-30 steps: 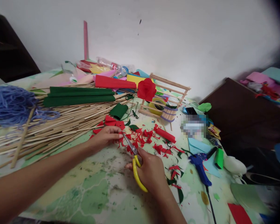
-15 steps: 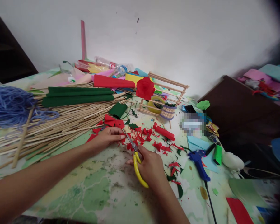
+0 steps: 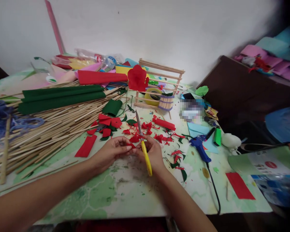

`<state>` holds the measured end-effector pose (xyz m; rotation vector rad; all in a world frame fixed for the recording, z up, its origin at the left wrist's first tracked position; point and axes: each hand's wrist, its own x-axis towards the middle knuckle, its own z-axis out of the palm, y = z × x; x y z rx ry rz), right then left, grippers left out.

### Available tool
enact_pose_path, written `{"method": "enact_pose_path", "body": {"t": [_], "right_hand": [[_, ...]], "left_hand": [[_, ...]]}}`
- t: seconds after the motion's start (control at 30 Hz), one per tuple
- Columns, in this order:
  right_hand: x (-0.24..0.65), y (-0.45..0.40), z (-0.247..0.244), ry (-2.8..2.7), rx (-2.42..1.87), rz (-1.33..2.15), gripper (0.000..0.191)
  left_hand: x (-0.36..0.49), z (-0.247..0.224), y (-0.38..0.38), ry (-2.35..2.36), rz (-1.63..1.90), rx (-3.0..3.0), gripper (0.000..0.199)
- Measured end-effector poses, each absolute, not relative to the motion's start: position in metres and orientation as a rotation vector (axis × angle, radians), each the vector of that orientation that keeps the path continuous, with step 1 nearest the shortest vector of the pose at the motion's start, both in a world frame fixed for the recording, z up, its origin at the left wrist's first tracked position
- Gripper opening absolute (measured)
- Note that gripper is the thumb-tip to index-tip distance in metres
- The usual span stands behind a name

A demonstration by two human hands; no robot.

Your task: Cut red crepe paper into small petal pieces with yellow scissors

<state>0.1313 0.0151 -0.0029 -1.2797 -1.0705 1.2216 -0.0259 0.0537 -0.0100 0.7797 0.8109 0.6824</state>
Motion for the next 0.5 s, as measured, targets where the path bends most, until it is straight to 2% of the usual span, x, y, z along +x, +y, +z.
{"method": "enact_pose_path", "body": {"t": [0.33, 0.5], "right_hand": [[0.1300, 0.0136, -0.0023, -1.137, -1.258, 1.185, 0.030], [0.1301, 0.0147, -0.0018, -1.079, -1.285, 1.186, 0.033]], "left_hand": [[-0.0252, -0.0120, 0.0525, 0.826, 0.705, 0.823, 0.018], [-0.0252, -0.0112, 0.0542, 0.819, 0.709, 0.794, 0.020]]}}
